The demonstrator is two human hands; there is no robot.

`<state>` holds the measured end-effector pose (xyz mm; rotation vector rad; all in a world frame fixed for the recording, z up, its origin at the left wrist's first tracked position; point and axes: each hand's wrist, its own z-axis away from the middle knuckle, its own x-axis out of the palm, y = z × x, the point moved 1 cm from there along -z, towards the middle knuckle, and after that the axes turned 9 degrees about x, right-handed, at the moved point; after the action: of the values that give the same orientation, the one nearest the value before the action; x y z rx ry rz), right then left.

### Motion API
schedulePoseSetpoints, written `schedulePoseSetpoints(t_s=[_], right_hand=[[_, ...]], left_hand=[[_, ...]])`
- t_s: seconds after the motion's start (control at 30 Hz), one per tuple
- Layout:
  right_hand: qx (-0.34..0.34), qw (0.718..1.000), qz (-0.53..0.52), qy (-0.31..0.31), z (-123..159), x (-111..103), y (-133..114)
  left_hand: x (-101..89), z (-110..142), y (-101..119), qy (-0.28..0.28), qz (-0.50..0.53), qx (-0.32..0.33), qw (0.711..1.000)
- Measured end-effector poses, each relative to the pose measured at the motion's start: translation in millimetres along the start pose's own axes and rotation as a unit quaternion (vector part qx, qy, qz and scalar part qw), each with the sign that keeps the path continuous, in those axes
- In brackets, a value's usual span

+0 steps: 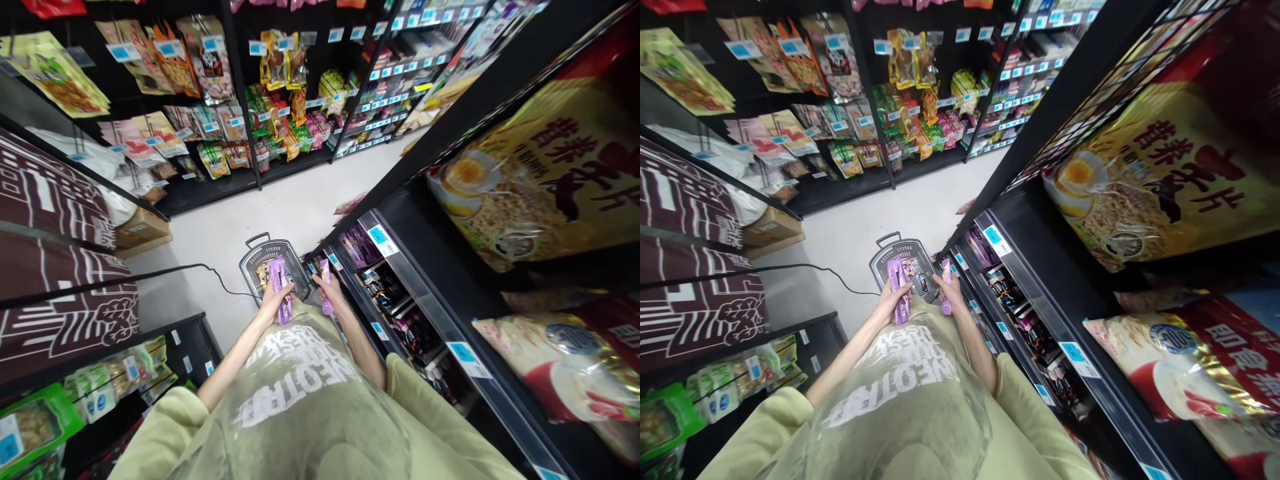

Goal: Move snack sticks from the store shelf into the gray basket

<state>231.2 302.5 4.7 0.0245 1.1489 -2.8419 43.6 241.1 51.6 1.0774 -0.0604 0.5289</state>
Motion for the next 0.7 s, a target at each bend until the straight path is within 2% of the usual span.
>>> schedulePoseSetpoints(t_s=[0.1,0.2,0.3,0.4,0.5,0.57,0.7], right_hand=[[-0.051,0.981,0.165,0.088,-11,-25,-1],[-0.118,0.936,0.289,0.16,-27,-58,-20],[-0.144,0.89,0.365,0.231,-47,-88,-51],[-0.158,0.869,0.376,0.28,-66,-108,-83],[-0.184,0.866,0.36,0.294,-84,-116,-106],[-0.186,0.867,0.364,0.285,-94,-116,-114],[-0.189,0.861,0.398,0.256,-107,-110,-101]], left_hand=[[-1.5,0,2,-0.015,-0.011,0.018,1.0],[-3.3,-1,2,-0.027,-0.019,0.03,0.999],[-5.9,-2,2,-0.029,-0.02,0.031,0.999],[-9.0,-4,2,-0.018,-0.019,0.033,0.999],[-11.2,-4,1,-0.008,-0.027,0.037,0.999],[-11.4,-4,1,-0.009,-0.031,0.039,0.999],[-9.8,-2,3,-0.014,-0.024,0.047,0.998]])
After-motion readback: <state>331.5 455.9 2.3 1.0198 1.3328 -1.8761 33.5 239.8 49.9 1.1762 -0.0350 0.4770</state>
